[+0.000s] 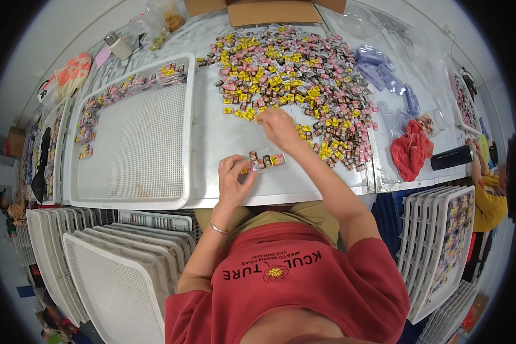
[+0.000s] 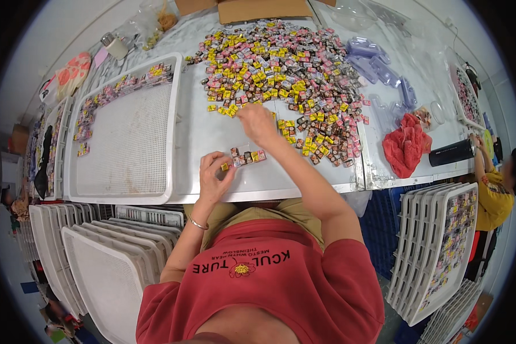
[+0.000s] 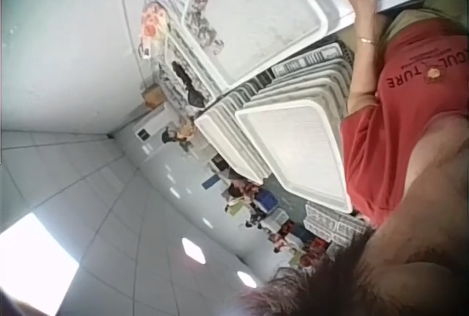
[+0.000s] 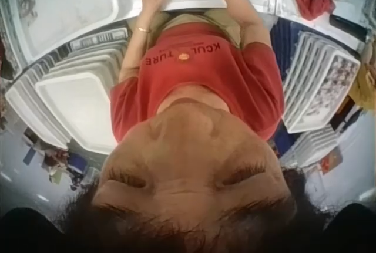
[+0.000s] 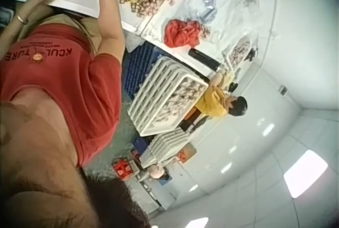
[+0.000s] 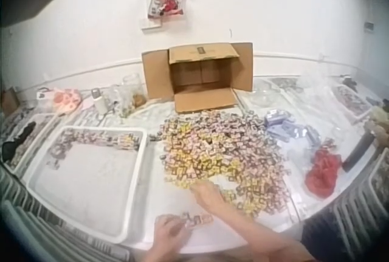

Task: Arranging small colorful toy components into a rectangular mold or tray.

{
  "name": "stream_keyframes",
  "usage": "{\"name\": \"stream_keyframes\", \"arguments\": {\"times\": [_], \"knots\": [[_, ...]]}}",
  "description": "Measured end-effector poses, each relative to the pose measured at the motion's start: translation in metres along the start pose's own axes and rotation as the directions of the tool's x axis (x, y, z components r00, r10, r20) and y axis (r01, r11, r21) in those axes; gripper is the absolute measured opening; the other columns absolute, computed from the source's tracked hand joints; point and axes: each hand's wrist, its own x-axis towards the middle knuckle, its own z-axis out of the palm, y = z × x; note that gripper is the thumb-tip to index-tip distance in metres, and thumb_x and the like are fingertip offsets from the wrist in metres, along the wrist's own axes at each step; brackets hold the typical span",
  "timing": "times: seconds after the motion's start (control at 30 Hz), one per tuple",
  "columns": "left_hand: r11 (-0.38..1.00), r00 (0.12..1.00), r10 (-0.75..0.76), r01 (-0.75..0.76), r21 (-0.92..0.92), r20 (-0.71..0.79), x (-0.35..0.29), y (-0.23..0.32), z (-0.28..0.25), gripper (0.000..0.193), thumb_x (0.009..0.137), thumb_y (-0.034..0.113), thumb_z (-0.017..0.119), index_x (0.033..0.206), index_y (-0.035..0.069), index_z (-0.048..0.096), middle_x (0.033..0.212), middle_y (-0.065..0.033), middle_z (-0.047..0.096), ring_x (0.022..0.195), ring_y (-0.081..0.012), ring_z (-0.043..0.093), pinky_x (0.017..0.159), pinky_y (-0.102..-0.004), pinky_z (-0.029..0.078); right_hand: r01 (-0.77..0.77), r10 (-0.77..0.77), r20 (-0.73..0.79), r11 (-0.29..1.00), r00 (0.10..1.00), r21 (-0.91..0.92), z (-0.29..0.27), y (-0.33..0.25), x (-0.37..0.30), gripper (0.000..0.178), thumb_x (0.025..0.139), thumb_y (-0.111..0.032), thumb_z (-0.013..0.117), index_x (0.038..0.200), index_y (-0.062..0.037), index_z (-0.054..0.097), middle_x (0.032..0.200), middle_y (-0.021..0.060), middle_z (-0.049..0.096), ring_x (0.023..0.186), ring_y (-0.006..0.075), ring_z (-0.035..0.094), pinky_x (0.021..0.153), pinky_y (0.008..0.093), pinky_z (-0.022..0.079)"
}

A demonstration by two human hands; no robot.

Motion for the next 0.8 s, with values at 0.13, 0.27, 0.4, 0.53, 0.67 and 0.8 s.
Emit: {"name": "stream_keyframes", "arguments": {"times": [0.13, 0.27, 0.4, 0.53, 0.67, 0.8], "knots": [[0.999, 0.994, 0.026, -0.030, -0.037, -0.109, 0.055, 0.000, 0.001, 0.011, 0.078, 0.003, 0.060, 0.088, 0.002, 0.064, 0.091, -0.0124, 0.061, 0.086, -0.0288, 0.055, 0.076, -0.0368, 0.044, 0.084, -0.072, 0.054, 0.960, 0.996, -0.267, 0.003, 0.026, 0.003, 0.008, 0.079, -0.005, 0.054, 0.080, -0.0023, 0.062, 0.089, 0.0135, 0.057, 0.086, 0.0334, 0.057, 0.072, 0.0427, 0.049], [0.998, 0.995, 0.055, -0.054, 0.014, -0.086, 0.123, -0.034, 0.040, 0.010, 0.077, 0.007, 0.061, 0.086, 0.005, 0.066, 0.088, -0.0125, 0.060, 0.085, -0.0312, 0.054, 0.075, -0.0387, 0.042, -0.001, 0.010, 0.056, 0.988, 0.998, -0.157, 0.005, 0.026, -0.007, 0.017, 0.075, -0.003, 0.060, 0.092, -0.0048, 0.061, 0.086, 0.0136, 0.056, 0.086, 0.0333, 0.057, 0.076, 0.0416, 0.048], [0.905, 0.986, 0.146, -0.102, 0.413, -0.075, 0.164, -0.049, 0.082, 0.009, 0.074, 0.017, 0.068, 0.079, 0.009, 0.066, 0.081, -0.0104, 0.060, 0.085, -0.0310, 0.054, 0.077, -0.0445, 0.040, -0.079, 0.079, -0.008, 0.996, 0.997, -0.030, 0.004, 0.035, -0.015, 0.023, 0.073, -0.001, 0.060, 0.096, -0.0053, 0.062, 0.085, 0.0138, 0.056, 0.085, 0.0322, 0.057, 0.075, 0.0401, 0.048], [0.908, 0.998, 0.003, -0.029, 0.418, 0.062, 0.179, -0.037, 0.085, 0.010, 0.072, 0.018, 0.070, 0.076, 0.011, 0.064, 0.081, -0.0084, 0.062, 0.086, -0.0301, 0.054, 0.077, -0.0463, 0.038, -0.037, 0.035, -0.136, 0.999, 0.990, -0.008, -0.022, 0.048, -0.020, 0.023, 0.074, 0.002, 0.062, 0.097, -0.0025, 0.061, 0.084, 0.0101, 0.060, 0.076, 0.0246, 0.059, 0.068, 0.0318, 0.049], [0.951, 0.992, -0.045, 0.006, 0.308, 0.120, 0.178, -0.039, 0.077, 0.015, 0.072, 0.015, 0.070, 0.083, 0.011, 0.061, 0.082, -0.0068, 0.064, 0.084, -0.0292, 0.055, 0.075, -0.0451, 0.039, -0.395, 0.390, 0.190, 0.558, 0.901, 0.730, -0.022, 0.029, -0.031, 0.009, 0.081, -0.003, 0.065, 0.088, 0.0005, 0.061, 0.079, -0.0001, 0.060, 0.070, 0.0040, 0.055, 0.064, 0.0193, 0.046], [0.994, 0.994, -0.100, 0.098, -0.039, -0.042, 0.164, -0.047, 0.057, 0.015, 0.077, 0.016, 0.070, 0.085, 0.008, 0.060, 0.074, -0.0050, 0.064, 0.069, -0.0197, 0.061, 0.063, -0.0330, 0.046, -0.402, 0.317, 0.251, 0.654, 0.915, 0.641, 0.005, -0.001, -0.049, 0.011, 0.078, -0.006, 0.068, 0.086, -0.0009, 0.062, 0.075, 0.0017, 0.063, 0.067, 0.0061, 0.058, 0.060, 0.0204, 0.048]]}}
